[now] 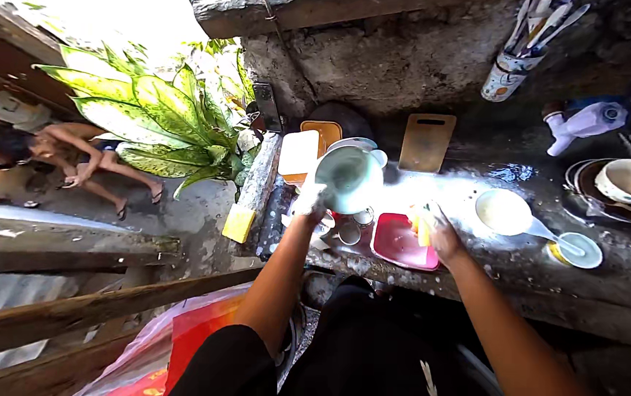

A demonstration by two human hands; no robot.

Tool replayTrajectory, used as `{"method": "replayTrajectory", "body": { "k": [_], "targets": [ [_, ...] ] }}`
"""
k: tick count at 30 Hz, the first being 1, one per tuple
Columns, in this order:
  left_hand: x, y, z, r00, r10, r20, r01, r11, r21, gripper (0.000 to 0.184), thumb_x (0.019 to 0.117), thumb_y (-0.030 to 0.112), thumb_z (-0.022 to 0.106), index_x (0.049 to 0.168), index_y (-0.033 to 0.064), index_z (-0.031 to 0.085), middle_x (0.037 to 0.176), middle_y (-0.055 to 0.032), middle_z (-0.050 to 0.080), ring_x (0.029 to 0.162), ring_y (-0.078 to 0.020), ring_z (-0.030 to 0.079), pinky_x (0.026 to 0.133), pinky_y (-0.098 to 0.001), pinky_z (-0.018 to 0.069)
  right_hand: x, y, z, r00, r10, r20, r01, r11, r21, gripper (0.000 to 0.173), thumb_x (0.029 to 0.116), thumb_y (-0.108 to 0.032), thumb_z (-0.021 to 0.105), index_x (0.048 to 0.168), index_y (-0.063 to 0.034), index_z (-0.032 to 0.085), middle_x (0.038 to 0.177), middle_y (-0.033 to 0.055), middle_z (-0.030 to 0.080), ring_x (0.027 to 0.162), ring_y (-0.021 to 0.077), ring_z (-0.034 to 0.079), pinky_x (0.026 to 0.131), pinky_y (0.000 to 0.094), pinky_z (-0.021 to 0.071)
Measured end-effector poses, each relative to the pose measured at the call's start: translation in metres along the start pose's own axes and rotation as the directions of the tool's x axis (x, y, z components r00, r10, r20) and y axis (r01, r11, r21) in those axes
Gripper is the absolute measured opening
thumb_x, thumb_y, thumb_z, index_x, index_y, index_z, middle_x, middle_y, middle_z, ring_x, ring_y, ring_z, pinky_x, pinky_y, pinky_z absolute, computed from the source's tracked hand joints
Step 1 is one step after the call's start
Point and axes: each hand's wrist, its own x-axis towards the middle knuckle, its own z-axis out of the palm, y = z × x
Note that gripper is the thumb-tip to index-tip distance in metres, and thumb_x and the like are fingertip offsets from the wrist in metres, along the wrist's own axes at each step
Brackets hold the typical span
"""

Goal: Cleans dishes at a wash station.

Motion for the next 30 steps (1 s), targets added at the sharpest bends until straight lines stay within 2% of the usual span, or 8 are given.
{"method": "replayTrajectory", "body": {
  "k": [2, 4, 6, 11, 17, 24, 27, 30],
  "targets": [
    [0.007, 0.021, -0.019, 0.971, 0.241, 0.003, -0.241, 0.97, 0.032, 0.057, 0.0913, 0.0, 0.059, 0.147, 0.0067, 0.048, 0.134, -0.0149, 0.062, 0.115, -0.0209, 0.063, 0.096, -0.042, 0.0544, 0.002, 0.023, -0.006, 0.995, -0.094, 0.013, 0.092, 0.929, -0.36, 0.047, 0.101, -0.017, 0.052, 0.145, -0.0003, 0.051, 0.138, 0.0211, 0.059, 0.129, 0.0286, 0.057, 0.111, 0.0453, 0.0458],
    [0.008, 0.036, -0.035, 0.891, 0.444, 0.095, -0.449, 0.83, 0.331, 0.056, 0.0921, -0.006, 0.056, 0.147, 0.0056, 0.052, 0.141, -0.0164, 0.06, 0.128, -0.024, 0.059, 0.109, -0.0437, 0.0474, 0.0, 0.038, -0.002, 0.987, -0.161, 0.023, 0.143, 0.794, -0.591, 0.052, 0.0987, -0.018, 0.058, 0.149, -0.0054, 0.05, 0.147, 0.0215, 0.054, 0.141, 0.0375, 0.048, 0.12, 0.0543, 0.0349],
    [0.016, 0.031, -0.038, 0.778, 0.6, 0.19, -0.588, 0.585, 0.559, 0.057, 0.0878, -0.011, 0.058, 0.139, 0.0137, 0.064, 0.138, -0.02, 0.062, 0.129, -0.0364, 0.057, 0.109, -0.0559, 0.0451, -0.004, 0.048, 0.007, 0.992, -0.125, 0.007, 0.094, 0.71, -0.698, 0.06, 0.0958, -0.021, 0.065, 0.152, -0.0081, 0.048, 0.149, 0.0221, 0.053, 0.142, 0.0401, 0.046, 0.119, 0.0565, 0.0364],
    [0.024, -0.014, -0.021, 0.873, 0.357, 0.332, -0.452, 0.341, 0.824, 0.057, 0.0879, 0.0, 0.068, 0.136, 0.0293, 0.065, 0.147, -0.0173, 0.054, 0.139, -0.0399, 0.046, 0.114, -0.0615, 0.0348, -0.005, 0.065, 0.019, 0.998, 0.071, 0.0, -0.043, 0.598, -0.8, 0.068, 0.0942, -0.025, 0.068, 0.156, -0.0136, 0.044, 0.155, 0.0227, 0.045, 0.145, 0.0421, 0.041, 0.117, 0.0604, 0.0356],
    [0.01, -0.056, 0.019, 0.918, 0.202, 0.34, -0.39, 0.312, 0.866, 0.052, 0.0968, 0.017, 0.063, 0.148, 0.0275, 0.056, 0.156, -0.0199, 0.045, 0.147, -0.0408, 0.037, 0.118, -0.0617, 0.0276, -0.025, 0.062, 0.014, 0.922, 0.384, 0.04, -0.203, 0.571, -0.795, 0.058, 0.0965, -0.012, 0.061, 0.148, 0.0096, 0.045, 0.153, 0.0313, 0.044, 0.146, 0.0431, 0.04, 0.119, 0.0585, 0.0344],
    [0.018, -0.059, 0.035, 0.889, 0.012, 0.458, -0.457, 0.061, 0.887, 0.081, 0.0822, 0.015, 0.077, 0.154, 0.0361, 0.046, 0.163, -0.0239, 0.031, 0.149, -0.0468, 0.03, 0.114, -0.0678, 0.0296, -0.034, 0.093, -0.024, 0.99, 0.133, -0.057, -0.137, 0.729, -0.671, 0.056, 0.0941, -0.015, 0.065, 0.147, -0.0006, 0.053, 0.153, 0.0248, 0.047, 0.148, 0.0364, 0.039, 0.123, 0.0474, 0.0321],
    [0.018, -0.03, 0.038, 0.865, -0.163, 0.474, -0.485, -0.034, 0.874, 0.095, 0.0745, 0.028, 0.083, 0.158, 0.0377, 0.038, 0.165, -0.0225, 0.027, 0.15, -0.0467, 0.027, 0.111, -0.072, 0.0298, -0.042, 0.11, -0.046, 0.986, -0.025, -0.166, -0.079, 0.803, -0.591, 0.042, 0.0977, -0.02, 0.059, 0.139, -0.013, 0.063, 0.144, 0.0132, 0.057, 0.139, 0.0265, 0.049, 0.118, 0.0426, 0.0398],
    [0.024, 0.008, 0.046, 0.814, -0.378, 0.441, -0.513, -0.111, 0.851, 0.089, 0.0822, 0.044, 0.078, 0.159, 0.0386, 0.034, 0.166, -0.0155, 0.028, 0.15, -0.0441, 0.027, 0.111, -0.076, 0.026, -0.054, 0.118, -0.076, 0.957, -0.107, -0.27, -0.049, 0.857, -0.513, 0.033, 0.0993, -0.019, 0.056, 0.128, -0.0115, 0.07, 0.136, 0.0113, 0.063, 0.133, 0.0217, 0.055, 0.115, 0.0364, 0.0441]
  ]
}}
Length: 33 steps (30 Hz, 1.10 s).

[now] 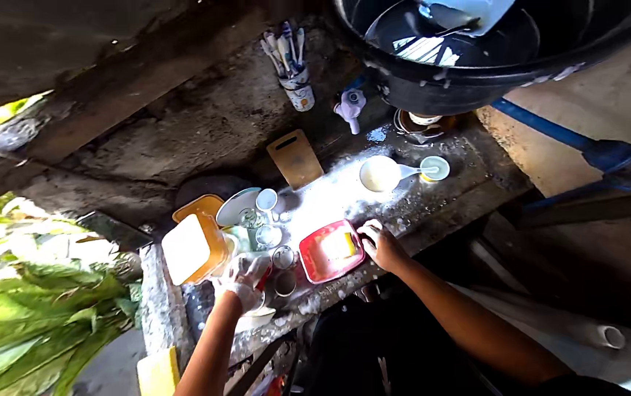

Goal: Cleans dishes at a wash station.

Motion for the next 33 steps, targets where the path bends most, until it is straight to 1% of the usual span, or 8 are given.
{"method": "replayTrajectory", "body": {
  "k": [4, 6, 9, 14, 20, 25, 30, 33],
  "targets": [
    [0.007, 0.03, -0.058, 0.992, -0.12, -0.027, 0.121, 0.992, 0.029, 0.062, 0.0985, 0.058, 0.056, 0.145, 0.0174, 0.058, 0.151, -0.0174, 0.052, 0.143, -0.0433, 0.041, 0.113, -0.0706, 0.0298, -0.015, 0.028, -0.045, 0.982, 0.101, -0.158, -0.095, 0.994, 0.049, 0.03, 0.0994, -0.015, 0.055, 0.124, -0.0073, 0.071, 0.131, 0.0127, 0.066, 0.123, 0.0208, 0.062, 0.107, 0.0346, 0.0513],
    [0.023, 0.072, -0.083, 0.989, -0.059, -0.138, 0.059, 0.998, -0.002, 0.062, 0.102, 0.055, 0.052, 0.148, 0.014, 0.055, 0.152, -0.0204, 0.05, 0.144, -0.0448, 0.04, 0.112, -0.0706, 0.0306, -0.027, 0.04, -0.066, 0.956, 0.173, -0.236, -0.162, 0.985, 0.063, 0.03, 0.1005, -0.015, 0.054, 0.124, -0.0063, 0.071, 0.129, 0.0133, 0.067, 0.117, 0.0204, 0.066, 0.102, 0.0346, 0.0541],
    [0.076, 0.155, -0.094, 0.956, 0.22, -0.193, -0.233, 0.971, -0.046, 0.057, 0.1039, 0.05, 0.049, 0.149, 0.0153, 0.053, 0.155, -0.0173, 0.048, 0.145, -0.0403, 0.041, 0.114, -0.065, 0.0335, -0.048, 0.054, -0.09, 0.906, 0.231, -0.354, -0.216, 0.973, 0.081, 0.027, 0.1009, -0.015, 0.055, 0.12, -0.0071, 0.072, 0.123, 0.0124, 0.07, 0.11, 0.0185, 0.068, 0.096, 0.033, 0.0573],
    [0.136, 0.319, -0.093, 0.752, 0.645, -0.139, -0.643, 0.763, 0.06, 0.056, 0.1038, 0.036, 0.053, 0.153, 0.0099, 0.046, 0.162, -0.0194, 0.036, 0.15, -0.0417, 0.032, 0.117, -0.0656, 0.0287, -0.089, 0.062, -0.114, 0.841, 0.203, -0.501, -0.205, 0.977, 0.051, 0.025, 0.0978, -0.012, 0.056, 0.114, -0.0063, 0.074, 0.117, 0.0115, 0.07, 0.102, 0.0154, 0.07, 0.089, 0.0297, 0.0598],
    [0.172, 0.438, -0.092, 0.698, 0.676, -0.236, -0.69, 0.723, 0.028, 0.072, 0.1004, 0.042, 0.058, 0.16, 0.0103, 0.033, 0.167, -0.0155, 0.029, 0.15, -0.0408, 0.03, 0.116, -0.0648, 0.0305, -0.149, 0.058, -0.121, 0.796, 0.278, -0.538, -0.278, 0.957, 0.083, 0.026, 0.0958, -0.012, 0.054, 0.11, -0.0056, 0.075, 0.111, 0.009, 0.073, 0.098, 0.0158, 0.071, 0.086, 0.0347, 0.062],
    [0.181, 0.457, -0.076, 0.754, 0.618, -0.224, -0.63, 0.776, 0.022, 0.055, 0.1016, 0.007, 0.048, 0.156, 0.005, 0.04, 0.165, -0.0127, 0.034, 0.145, -0.0398, 0.041, 0.114, -0.0553, 0.0399, -0.178, 0.069, -0.109, 0.789, 0.302, -0.536, -0.287, 0.951, 0.113, 0.026, 0.0932, -0.011, 0.054, 0.106, -0.0064, 0.076, 0.107, 0.0063, 0.074, 0.096, 0.0131, 0.072, 0.085, 0.031, 0.062],
    [0.174, 0.415, -0.068, 0.761, 0.584, -0.281, -0.633, 0.764, -0.127, 0.048, 0.1005, 0.005, 0.048, 0.148, 0.012, 0.054, 0.154, -0.0195, 0.047, 0.138, -0.0394, 0.049, 0.113, -0.0543, 0.0415, -0.16, 0.067, -0.1, 0.805, 0.321, -0.5, -0.277, 0.947, 0.161, 0.026, 0.0935, -0.011, 0.054, 0.107, -0.0073, 0.076, 0.106, 0.005, 0.074, 0.094, 0.0113, 0.072, 0.084, 0.0297, 0.0625],
    [0.178, 0.365, -0.064, 0.664, 0.501, -0.555, -0.743, 0.524, -0.417, 0.032, 0.1032, 0.012, 0.051, 0.129, 0.0077, 0.069, 0.131, -0.019, 0.065, 0.121, -0.0313, 0.064, 0.106, -0.0474, 0.0501, -0.13, 0.06, -0.092, 0.848, 0.256, -0.463, -0.209, 0.966, 0.151, 0.025, 0.0971, -0.013, 0.054, 0.109, -0.0066, 0.075, 0.107, 0.0054, 0.074, 0.094, 0.0113, 0.073, 0.084, 0.0303, 0.0632]
  ]
}}
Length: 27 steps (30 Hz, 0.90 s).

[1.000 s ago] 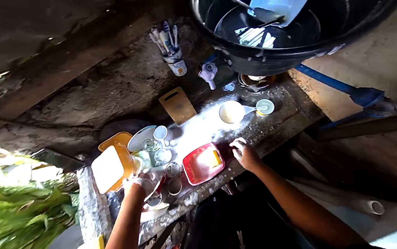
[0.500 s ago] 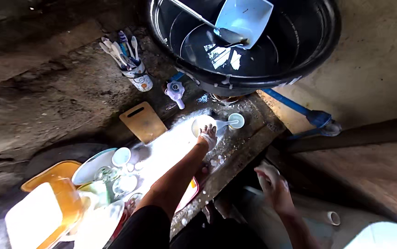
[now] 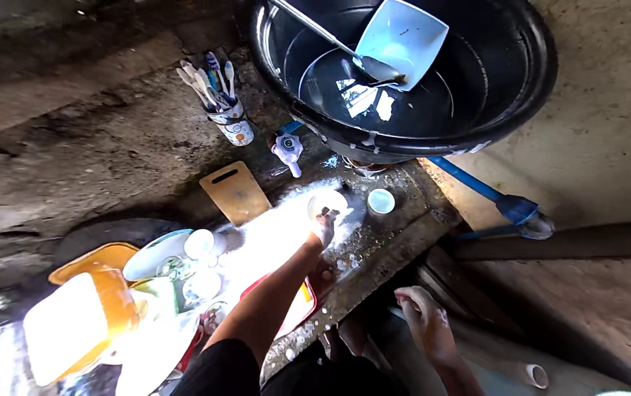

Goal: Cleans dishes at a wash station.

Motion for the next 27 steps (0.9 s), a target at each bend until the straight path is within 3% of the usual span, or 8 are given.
{"method": "replayTrajectory", "body": {
  "k": [2, 4, 9, 13, 17, 20, 24, 27],
  "targets": [
    [-0.018, -0.022, -0.019, 0.978, -0.009, -0.208, -0.068, 0.932, -0.355, 0.027, 0.1027, 0.012, 0.055, 0.122, 0.0004, 0.07, 0.121, -0.016, 0.07, 0.114, -0.0224, 0.067, 0.104, -0.039, 0.0525, 0.013, -0.016, 0.02, 0.995, -0.078, 0.068, 0.077, 0.997, 0.014, 0.025, 0.0979, -0.012, 0.055, 0.112, -0.0056, 0.074, 0.109, 0.0064, 0.074, 0.095, 0.0122, 0.073, 0.086, 0.0311, 0.0629],
    [-0.042, -0.037, -0.043, 0.963, -0.125, -0.239, -0.08, 0.714, -0.695, 0.031, 0.104, 0.007, 0.052, 0.129, -0.0086, 0.062, 0.126, -0.0198, 0.068, 0.115, -0.0218, 0.067, 0.102, -0.037, 0.055, 0.024, -0.037, 0.044, 0.97, -0.141, 0.2, 0.138, 0.99, 0.031, 0.026, 0.0993, -0.013, 0.055, 0.117, -0.0061, 0.073, 0.112, 0.0073, 0.074, 0.099, 0.0138, 0.072, 0.091, 0.0328, 0.0612],
    [-0.113, -0.034, -0.122, 0.833, -0.554, -0.005, 0.144, 0.225, -0.964, 0.041, 0.111, 0.024, 0.045, 0.151, 0.0175, 0.048, 0.147, -0.0127, 0.054, 0.113, -0.0306, 0.068, 0.086, -0.0491, 0.0613, 0.042, -0.104, 0.124, 0.74, -0.29, 0.607, 0.338, 0.94, 0.038, 0.031, 0.1009, -0.015, 0.053, 0.124, -0.0137, 0.073, 0.127, 0.0072, 0.07, 0.125, 0.019, 0.062, 0.111, 0.0365, 0.0483],
    [-0.17, -0.041, -0.155, 0.786, -0.61, -0.096, -0.058, 0.082, -0.995, 0.047, 0.1124, 0.032, 0.038, 0.157, 0.0198, 0.039, 0.148, -0.0179, 0.053, 0.109, -0.0352, 0.069, 0.086, -0.0507, 0.0606, 0.045, -0.164, 0.182, 0.321, 0.017, 0.947, 0.528, 0.826, -0.194, 0.04, 0.0964, -0.01, 0.06, 0.134, 0.0057, 0.061, 0.141, 0.0301, 0.056, 0.136, 0.0443, 0.051, 0.116, 0.0594, 0.0391],
    [-0.219, -0.033, -0.18, 0.729, -0.676, -0.11, -0.158, -0.01, -0.987, 0.047, 0.1129, 0.035, 0.035, 0.154, 0.0144, 0.041, 0.136, -0.0215, 0.06, 0.104, -0.036, 0.07, 0.086, -0.0502, 0.0609, 0.04, -0.162, 0.234, 0.171, 0.326, 0.93, 0.708, 0.616, -0.346, 0.041, 0.0948, -0.017, 0.064, 0.125, 0.0118, 0.064, 0.141, 0.0334, 0.055, 0.135, 0.0502, 0.049, 0.111, 0.0704, 0.037],
    [-0.251, -0.03, -0.19, 0.721, -0.676, -0.153, -0.205, 0.002, -0.979, 0.047, 0.113, 0.035, 0.034, 0.155, 0.0162, 0.041, 0.136, -0.0212, 0.06, 0.101, -0.0348, 0.071, 0.085, -0.0489, 0.0612, 0.03, -0.154, 0.245, 0.184, 0.357, 0.916, 0.722, 0.583, -0.373, 0.04, 0.0984, -0.017, 0.059, 0.127, 0.0105, 0.063, 0.141, 0.0311, 0.057, 0.135, 0.047, 0.052, 0.109, 0.067, 0.0413],
    [-0.291, -0.027, -0.194, 0.731, -0.658, -0.179, -0.22, 0.022, -0.975, 0.048, 0.1129, 0.035, 0.033, 0.156, 0.0145, 0.038, 0.138, -0.0208, 0.058, 0.104, -0.0331, 0.071, 0.088, -0.0469, 0.0608, 0.019, -0.154, 0.252, 0.459, 0.252, 0.852, 0.676, 0.523, -0.519, 0.052, 0.0972, -0.013, 0.059, 0.139, 0.0167, 0.05, 0.152, 0.0383, 0.04, 0.145, 0.054, 0.034, 0.118, 0.0695, 0.025],
    [-0.315, -0.026, -0.189, 0.688, -0.705, -0.171, -0.263, -0.023, -0.964, 0.046, 0.1123, 0.024, 0.037, 0.156, 0.0105, 0.036, 0.133, -0.0245, 0.061, 0.102, -0.0356, 0.072, 0.089, -0.0487, 0.0613, 0.031, -0.15, 0.251, 0.41, 0.376, 0.831, 0.702, 0.452, -0.55, 0.044, 0.0964, -0.019, 0.061, 0.13, 0.0094, 0.061, 0.143, 0.0303, 0.055, 0.135, 0.0476, 0.052, 0.106, 0.0681, 0.0425]
  ]
}}
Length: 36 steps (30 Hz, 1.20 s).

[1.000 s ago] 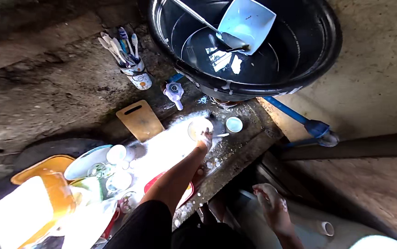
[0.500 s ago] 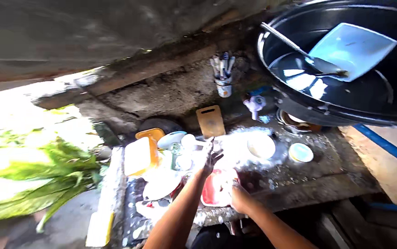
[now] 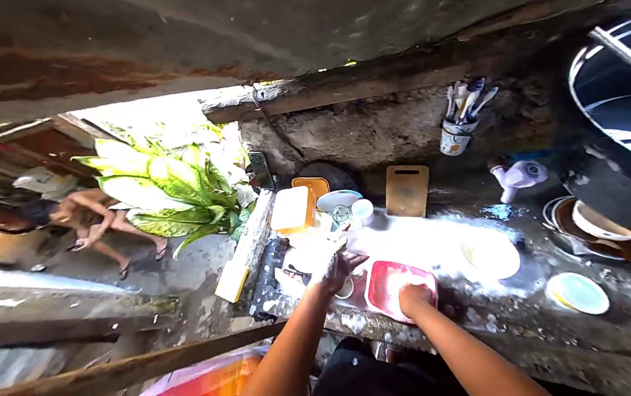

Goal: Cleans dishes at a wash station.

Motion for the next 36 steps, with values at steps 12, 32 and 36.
{"method": "replayTrajectory", "body": {
  "k": [12, 32, 36],
  "targets": [
    [-0.01, 0.011, -0.007, 0.989, 0.063, -0.132, -0.063, 0.998, 0.006, 0.045, 0.1102, 0.011, 0.039, 0.155, 0.0107, 0.04, 0.136, -0.0262, 0.058, 0.103, -0.038, 0.071, 0.085, -0.0498, 0.0619, 0.035, 0.016, 0.014, 0.965, -0.262, -0.005, 0.247, 0.906, 0.344, 0.049, 0.101, -0.024, 0.062, 0.136, 0.0092, 0.057, 0.138, 0.0308, 0.058, 0.133, 0.0432, 0.055, 0.112, 0.0595, 0.0418],
    [0.073, -0.058, 0.057, 0.971, 0.09, -0.221, 0.013, 0.904, 0.426, 0.018, 0.1014, 0.003, 0.055, 0.116, -0.008, 0.058, 0.09, -0.015, 0.064, 0.075, -0.0191, 0.063, 0.069, -0.0353, 0.0563, -0.028, 0.002, -0.162, 0.628, -0.258, -0.734, 0.45, 0.89, 0.072, 0.032, 0.0994, -0.01, 0.048, 0.12, 0.0045, 0.068, 0.126, 0.023, 0.067, 0.126, 0.0376, 0.061, 0.108, 0.0529, 0.0457],
    [0.077, -0.05, 0.027, 0.955, 0.188, -0.23, -0.018, 0.808, 0.589, 0.036, 0.1043, 0.02, 0.061, 0.133, -0.0009, 0.059, 0.114, -0.0188, 0.068, 0.098, -0.0237, 0.067, 0.088, -0.0417, 0.0567, -0.018, 0.035, -0.14, 0.675, -0.146, -0.723, 0.382, 0.908, 0.173, 0.031, 0.0972, -0.011, 0.056, 0.123, -0.0001, 0.068, 0.134, 0.0226, 0.061, 0.134, 0.0391, 0.052, 0.114, 0.0569, 0.0389]
  ]
}}
